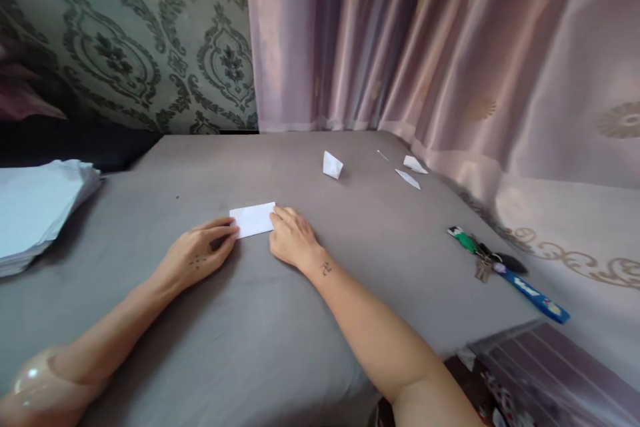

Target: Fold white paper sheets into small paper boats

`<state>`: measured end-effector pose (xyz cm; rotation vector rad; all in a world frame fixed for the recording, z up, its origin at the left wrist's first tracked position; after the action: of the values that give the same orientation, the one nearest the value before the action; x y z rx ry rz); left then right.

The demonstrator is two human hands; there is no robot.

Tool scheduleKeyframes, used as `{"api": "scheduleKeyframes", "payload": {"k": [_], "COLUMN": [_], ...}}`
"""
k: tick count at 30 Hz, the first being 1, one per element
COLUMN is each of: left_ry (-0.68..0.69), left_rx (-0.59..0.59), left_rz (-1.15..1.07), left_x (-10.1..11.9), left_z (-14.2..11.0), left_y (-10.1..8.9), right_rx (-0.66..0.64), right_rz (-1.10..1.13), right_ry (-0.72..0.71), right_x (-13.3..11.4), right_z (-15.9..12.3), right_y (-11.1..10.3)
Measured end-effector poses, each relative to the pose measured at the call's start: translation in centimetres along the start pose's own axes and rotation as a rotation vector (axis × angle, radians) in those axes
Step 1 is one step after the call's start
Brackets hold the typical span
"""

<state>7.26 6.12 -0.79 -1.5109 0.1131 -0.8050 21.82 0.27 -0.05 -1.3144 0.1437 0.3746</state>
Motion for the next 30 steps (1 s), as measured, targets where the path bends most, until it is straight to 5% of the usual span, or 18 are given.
{"api": "scheduleKeyframes", "payload": {"k": [5,11,15,21,30], "left_ry": [-0.119,-0.236,-0.278,-0.081,0.254], "left_rx": [0.126,0.060,0.047,0.075,0.121], "left_rz": [-0.079,-0.270,-0.412,-0.544,-0.166], "left_x": [-1.7,-3.6,-3.9,-2.1,1.2], "left_z": [1.0,1.8,1.1,-0.4,-1.3], "left_y": [-0.9,0.1,0.3,-0.3,-1.1], "right_rx": [0.067,0.006,0.140,0.296,0.315], "right_rz": [0.032,0.152,0.184,0.036,-0.031], "right_ry": [0.042,0.045,0.040,-0.127,-0.325], "right_x": [0.6,2.8,2.7,-0.3,-2.1], "right_z": [0.8,2.5,1.6,0.5,0.0], "right_y": [-0.1,0.8,0.0,-2.2,-3.2]}}
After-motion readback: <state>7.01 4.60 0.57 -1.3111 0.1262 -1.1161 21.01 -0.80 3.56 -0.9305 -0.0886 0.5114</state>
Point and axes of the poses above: each hand's wrist, its own z-axis towards the middle knuckle, its own y-axis out of the palm, x = y × z, the point moved 9 cm from there along z, towards the middle knuckle, and after that the axes turned 5 degrees about -y, right-handed, at the moved point
